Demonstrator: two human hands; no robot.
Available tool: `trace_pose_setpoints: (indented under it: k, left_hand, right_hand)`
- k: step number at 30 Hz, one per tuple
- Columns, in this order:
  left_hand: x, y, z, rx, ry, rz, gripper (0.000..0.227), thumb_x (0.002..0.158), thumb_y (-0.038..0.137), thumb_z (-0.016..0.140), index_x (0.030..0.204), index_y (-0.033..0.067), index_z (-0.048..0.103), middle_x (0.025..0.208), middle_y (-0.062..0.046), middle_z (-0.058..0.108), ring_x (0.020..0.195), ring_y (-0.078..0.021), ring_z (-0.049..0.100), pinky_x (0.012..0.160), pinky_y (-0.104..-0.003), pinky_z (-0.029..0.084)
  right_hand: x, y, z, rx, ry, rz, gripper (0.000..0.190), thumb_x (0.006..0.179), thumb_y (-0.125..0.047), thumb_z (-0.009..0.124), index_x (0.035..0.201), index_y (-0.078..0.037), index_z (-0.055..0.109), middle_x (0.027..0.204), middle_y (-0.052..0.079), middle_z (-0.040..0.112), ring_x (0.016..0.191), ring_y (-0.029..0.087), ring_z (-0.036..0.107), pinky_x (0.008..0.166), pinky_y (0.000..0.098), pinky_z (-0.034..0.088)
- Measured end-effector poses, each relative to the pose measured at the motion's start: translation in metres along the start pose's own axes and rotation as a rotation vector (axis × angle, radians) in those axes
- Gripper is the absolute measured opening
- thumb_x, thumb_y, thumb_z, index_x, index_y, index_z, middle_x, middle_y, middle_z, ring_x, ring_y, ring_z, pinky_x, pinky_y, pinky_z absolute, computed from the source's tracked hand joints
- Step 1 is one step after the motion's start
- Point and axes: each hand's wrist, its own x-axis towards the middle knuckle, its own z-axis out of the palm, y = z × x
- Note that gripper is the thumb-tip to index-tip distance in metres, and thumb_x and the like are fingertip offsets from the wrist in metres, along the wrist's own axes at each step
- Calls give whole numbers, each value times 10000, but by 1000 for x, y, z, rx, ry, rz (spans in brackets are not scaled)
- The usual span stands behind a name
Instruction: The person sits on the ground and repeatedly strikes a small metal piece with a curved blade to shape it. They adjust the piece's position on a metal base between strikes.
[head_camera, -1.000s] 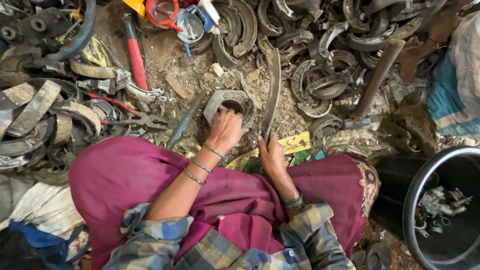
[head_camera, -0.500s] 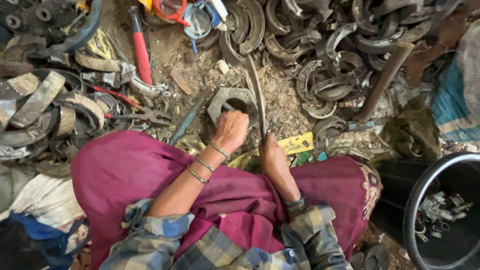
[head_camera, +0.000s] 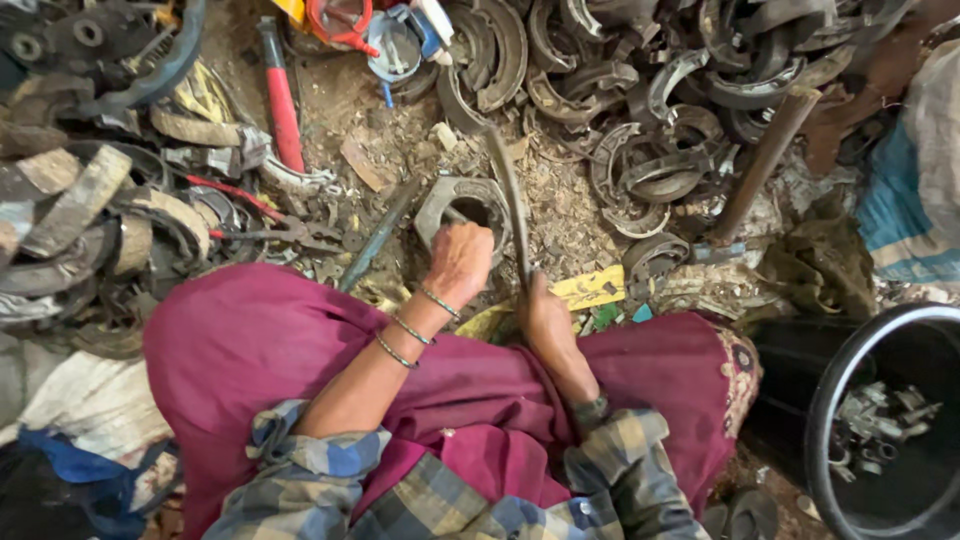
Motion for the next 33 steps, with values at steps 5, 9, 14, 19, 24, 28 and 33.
trace_pose_setpoints:
  k: [5, 9, 14, 19, 24, 28, 33]
  left_hand:
    - [5, -23, -10, -185, -95, -70, 113, 756, 216, 805, 804, 114, 819, 826, -194, 739, 810, -378, 730, 725, -489, 571]
    - [22, -57, -33, -435, -104, -149, 241, 863, 326, 776, 1051, 179, 811, 856, -182, 750, 770, -338, 750, 797, -465, 567]
    - [26, -72, -42, -778, 89, -262, 436, 892, 362, 791, 1194, 57, 714, 1071, -187, 772, 976, -323, 760, 883, -434, 566]
    - [28, -67, -46, -490, 130, -333, 606, 808, 305, 869, 1286, 26, 624, 1119, -228, 724, 1032, -395, 693, 905, -471, 526]
    - [22, -60, -47, -419, 218, -243, 501, 766, 212, 876, 1205, 66, 685, 1089, -211, 740, 1005, -391, 704, 890, -476, 533]
    - [23, -55, -46, -467, 205, -201, 490, 750, 157, 872, 1208, 103, 707, 1029, -204, 745, 946, -375, 724, 858, -446, 557]
    - [21, -58, -41, -383, 282, -141, 543, 735, 123, 872, 1260, 131, 732, 990, -219, 739, 878, -388, 727, 779, -448, 566]
  right_hand:
    - [-9, 5, -5, 183, 238, -94, 280, 1005, -189, 613, 1173, -11, 475, 747, 287, 661, 681, 505, 648, 566, 565, 482]
    - [-4, -6, -12, 277, 209, -18, 260, 1015, -222, 641, 1097, -20, 499, 732, 263, 656, 691, 487, 664, 563, 545, 477]
    - [-6, -3, -5, 302, 151, -28, 277, 994, -224, 647, 1143, -29, 518, 764, 275, 673, 707, 495, 664, 567, 543, 483]
    - [-5, -2, -3, 310, 54, 18, 323, 968, -183, 620, 1217, -21, 493, 779, 266, 688, 699, 460, 697, 585, 523, 516]
    - [-13, -17, -17, 229, 173, -133, 411, 960, -170, 626, 1311, -12, 483, 798, 266, 682, 721, 465, 678, 615, 536, 518]
    - [-21, -26, -19, 220, 341, -143, 445, 1005, -200, 601, 1380, -12, 455, 838, 253, 698, 633, 422, 684, 542, 520, 520]
    - [-12, -22, -6, 215, 211, -65, 471, 1050, -203, 565, 1431, 5, 382, 859, 282, 690, 644, 446, 671, 540, 510, 530]
